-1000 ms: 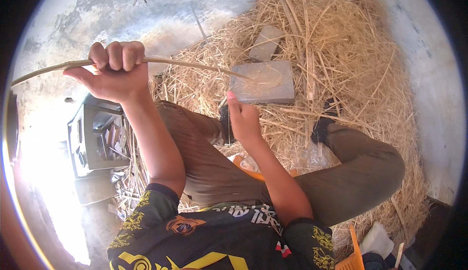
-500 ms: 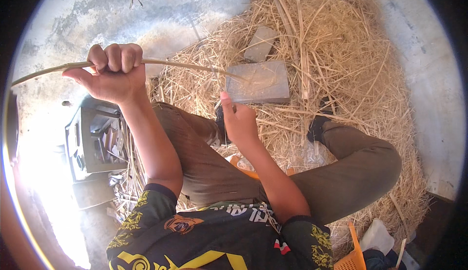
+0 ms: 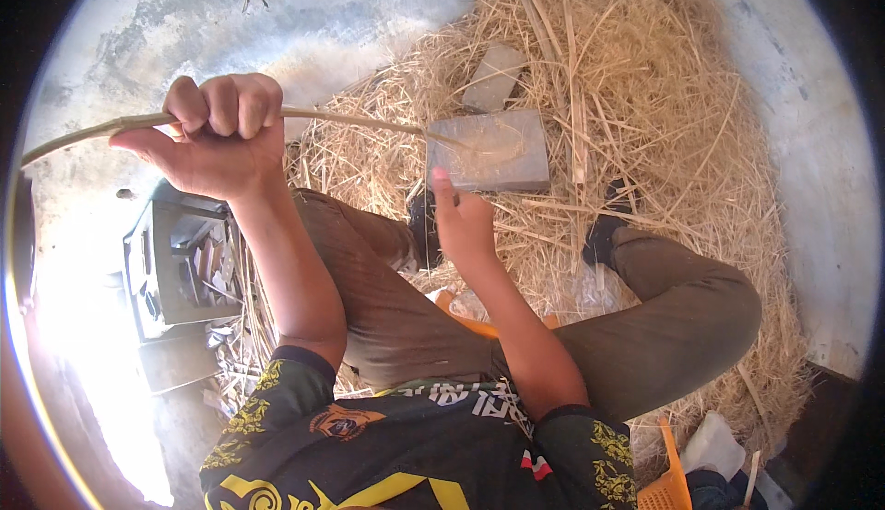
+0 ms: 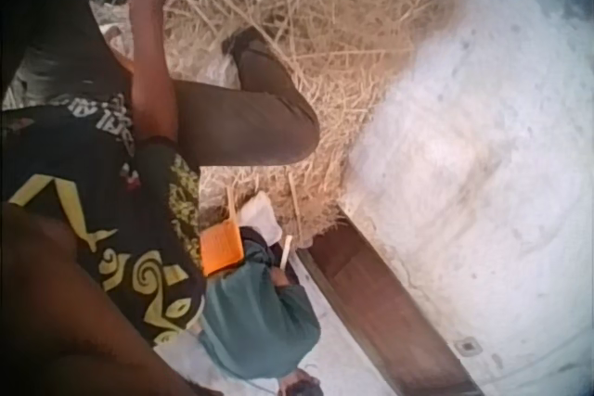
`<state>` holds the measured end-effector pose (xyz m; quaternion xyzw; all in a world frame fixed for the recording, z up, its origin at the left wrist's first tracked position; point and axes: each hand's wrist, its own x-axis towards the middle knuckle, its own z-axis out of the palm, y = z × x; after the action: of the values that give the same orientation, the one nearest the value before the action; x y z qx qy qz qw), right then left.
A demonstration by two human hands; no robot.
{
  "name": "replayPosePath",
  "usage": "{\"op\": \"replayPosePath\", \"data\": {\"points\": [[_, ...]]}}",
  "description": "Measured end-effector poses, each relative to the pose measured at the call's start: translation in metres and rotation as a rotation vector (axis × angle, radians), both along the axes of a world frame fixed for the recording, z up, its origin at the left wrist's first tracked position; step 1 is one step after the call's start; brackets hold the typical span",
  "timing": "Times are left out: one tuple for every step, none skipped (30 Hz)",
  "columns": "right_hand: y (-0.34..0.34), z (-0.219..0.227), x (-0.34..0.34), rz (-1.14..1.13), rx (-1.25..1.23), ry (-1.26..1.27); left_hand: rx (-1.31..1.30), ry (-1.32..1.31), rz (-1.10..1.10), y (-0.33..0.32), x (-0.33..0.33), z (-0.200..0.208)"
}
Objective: The person sits on a floor covered with straw and uses a large knife to shave the outer layer off a long bamboo stick. They hold the stick with their left hand and repeatedly scrape the blade against it to remove thin strips of material.
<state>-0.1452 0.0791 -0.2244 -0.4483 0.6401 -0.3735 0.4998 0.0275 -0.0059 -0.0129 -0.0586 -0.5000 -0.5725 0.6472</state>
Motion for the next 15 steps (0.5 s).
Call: {"op": "replayPosePath", "data": {"points": [[0.003, 0.025, 0.003, 0.011, -0.054, -0.046, 0.003, 0.014, -0.005, 0.000, -0.001, 0.000], [0.005, 0.037, 0.005, 0.019, -0.110, -0.094, 0.007, 0.020, 0.004, -0.001, -0.001, 0.000], [0.005, 0.035, 0.005, 0.039, -0.159, -0.126, 0.009, 0.022, 0.016, -0.002, -0.001, 0.000], [0.006, 0.030, 0.006, 0.060, -0.208, -0.159, 0.011, 0.025, 0.028, -0.003, 0.000, 0.000], [0.006, 0.023, 0.008, 0.080, -0.256, -0.191, 0.027, 0.034, 0.046, -0.003, 0.002, -0.002], [0.006, 0.005, 0.009, 0.050, -0.198, -0.182, 0.041, 0.043, 0.056, -0.004, 0.003, -0.002], [0.006, -0.022, 0.012, 0.027, -0.140, -0.177, 0.052, 0.049, 0.075, -0.003, 0.006, -0.002], [0.005, -0.043, 0.014, 0.000, -0.084, -0.170, 0.070, 0.041, 0.111, -0.004, 0.010, -0.002], [0.003, -0.054, 0.011, -0.024, -0.010, -0.112, 0.085, 0.033, 0.148, -0.004, 0.015, -0.002], [0.002, -0.063, 0.004, -0.050, 0.064, -0.052, 0.102, 0.027, 0.182, -0.005, 0.019, -0.003], [0.001, -0.072, 0.000, -0.078, 0.139, 0.007, 0.109, 0.033, 0.184, -0.004, 0.020, -0.003], [-0.002, -0.073, 0.000, -0.133, 0.237, -0.097, 0.115, 0.040, 0.182, -0.004, 0.020, -0.003], [-0.004, -0.074, -0.001, -0.127, 0.223, -0.097, 0.122, 0.046, 0.179, -0.005, 0.020, -0.003], [-0.005, -0.075, -0.001, -0.121, 0.209, -0.096, 0.115, 0.022, 0.200, -0.006, 0.019, -0.001], [-0.005, -0.067, 0.001, -0.106, 0.202, -0.092, 0.114, 0.020, 0.207, -0.005, 0.018, -0.002]]}}
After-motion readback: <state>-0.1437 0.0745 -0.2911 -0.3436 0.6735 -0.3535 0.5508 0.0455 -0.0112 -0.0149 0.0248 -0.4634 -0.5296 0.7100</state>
